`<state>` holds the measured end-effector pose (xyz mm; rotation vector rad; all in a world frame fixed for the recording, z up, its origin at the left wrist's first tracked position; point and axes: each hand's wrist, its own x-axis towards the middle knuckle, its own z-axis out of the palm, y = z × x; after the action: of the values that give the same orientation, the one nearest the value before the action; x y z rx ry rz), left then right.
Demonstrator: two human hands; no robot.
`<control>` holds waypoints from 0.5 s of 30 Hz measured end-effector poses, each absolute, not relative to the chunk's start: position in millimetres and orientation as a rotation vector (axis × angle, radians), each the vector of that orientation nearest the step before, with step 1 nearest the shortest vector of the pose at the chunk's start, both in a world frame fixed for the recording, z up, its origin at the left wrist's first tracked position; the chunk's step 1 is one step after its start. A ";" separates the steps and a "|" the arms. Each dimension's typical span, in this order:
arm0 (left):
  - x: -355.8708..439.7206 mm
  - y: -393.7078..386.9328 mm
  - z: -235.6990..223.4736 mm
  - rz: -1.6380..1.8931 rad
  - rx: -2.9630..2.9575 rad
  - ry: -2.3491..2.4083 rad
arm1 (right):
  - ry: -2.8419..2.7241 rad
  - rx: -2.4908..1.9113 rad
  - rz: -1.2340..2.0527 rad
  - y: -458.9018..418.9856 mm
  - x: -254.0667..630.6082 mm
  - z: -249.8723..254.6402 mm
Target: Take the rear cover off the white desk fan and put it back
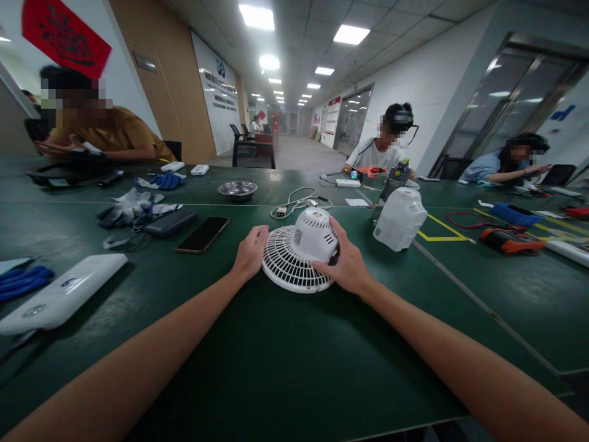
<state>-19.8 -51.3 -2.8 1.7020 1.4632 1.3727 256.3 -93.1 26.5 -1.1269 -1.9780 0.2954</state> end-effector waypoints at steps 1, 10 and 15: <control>-20.1 -52.2 -0.5 1.433 1.672 1.394 | -1.915 -1.124 0.349 -91.6 256.7 27.3; -10.8 -44.1 -2.8 1.493 1.480 0.990 | -1.420 -0.929 1.171 -90.9 244.0 20.9; -0.8 -48.5 -9.4 1.412 1.162 0.982 | -1.321 -0.843 1.624 -94.2 242.5 22.2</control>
<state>-0.8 -48.5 -9.4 1.1622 0.9823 1.4118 242.5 -94.2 22.2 -0.8426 -1.3214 1.6236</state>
